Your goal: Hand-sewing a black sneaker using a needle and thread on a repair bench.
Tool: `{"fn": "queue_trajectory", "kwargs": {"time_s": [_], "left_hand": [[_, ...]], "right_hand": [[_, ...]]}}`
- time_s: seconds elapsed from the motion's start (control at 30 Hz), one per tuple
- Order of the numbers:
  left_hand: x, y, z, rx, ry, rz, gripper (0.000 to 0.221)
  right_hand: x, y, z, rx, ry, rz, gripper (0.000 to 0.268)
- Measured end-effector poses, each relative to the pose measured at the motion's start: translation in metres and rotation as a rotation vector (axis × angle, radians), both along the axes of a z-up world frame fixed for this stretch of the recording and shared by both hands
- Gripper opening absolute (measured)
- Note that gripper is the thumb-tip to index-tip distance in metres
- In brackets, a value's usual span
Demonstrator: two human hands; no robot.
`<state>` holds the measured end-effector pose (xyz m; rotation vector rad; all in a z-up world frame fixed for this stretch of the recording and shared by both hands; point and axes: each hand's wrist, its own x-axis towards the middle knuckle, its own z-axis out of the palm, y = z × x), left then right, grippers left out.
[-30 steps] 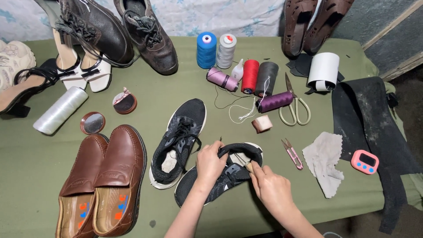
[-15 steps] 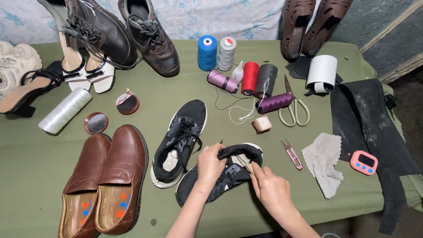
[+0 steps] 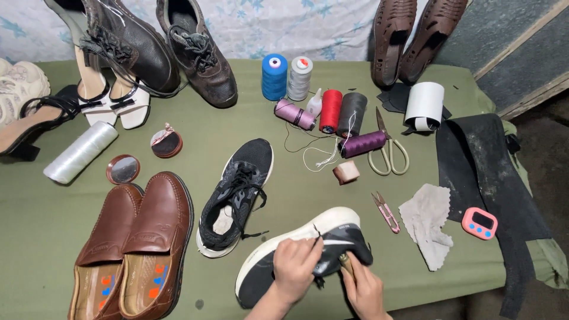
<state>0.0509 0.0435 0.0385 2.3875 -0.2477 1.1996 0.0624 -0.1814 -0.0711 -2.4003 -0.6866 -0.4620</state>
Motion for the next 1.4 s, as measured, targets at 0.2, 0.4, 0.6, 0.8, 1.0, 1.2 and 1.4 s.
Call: {"fn": "queue_trajectory", "kwargs": {"time_s": [0.2, 0.4, 0.6, 0.8, 1.0, 1.2, 1.4], "left_hand": [[-0.011, -0.017, -0.003, 0.039, -0.106, -0.003, 0.007], [-0.003, -0.016, 0.009, 0.036, -0.087, 0.015, 0.008], [-0.008, -0.023, 0.001, 0.067, -0.134, 0.021, 0.012], [-0.021, -0.034, 0.002, 0.069, -0.154, 0.114, 0.012], [-0.019, -0.032, 0.009, 0.040, -0.130, 0.115, 0.009], [-0.027, -0.030, 0.000, 0.012, -0.089, 0.092, 0.039], [-0.011, -0.008, -0.011, -0.057, 0.193, 0.013, 0.028]], "right_hand": [[-0.024, -0.042, -0.088, 0.096, -0.029, -0.029, 0.043], [-0.023, -0.035, -0.049, 0.095, -0.055, -0.012, 0.041], [-0.043, -0.044, -0.068, 0.111, -0.039, -0.116, 0.040], [-0.062, -0.045, -0.107, 0.204, 0.019, -0.166, 0.046], [-0.054, -0.034, -0.103, 0.182, -0.060, -0.171, 0.038], [-0.051, -0.027, -0.095, 0.311, 0.065, -0.048, 0.039], [-0.011, 0.012, 0.018, 0.270, 0.255, 0.061, 0.042]]}}
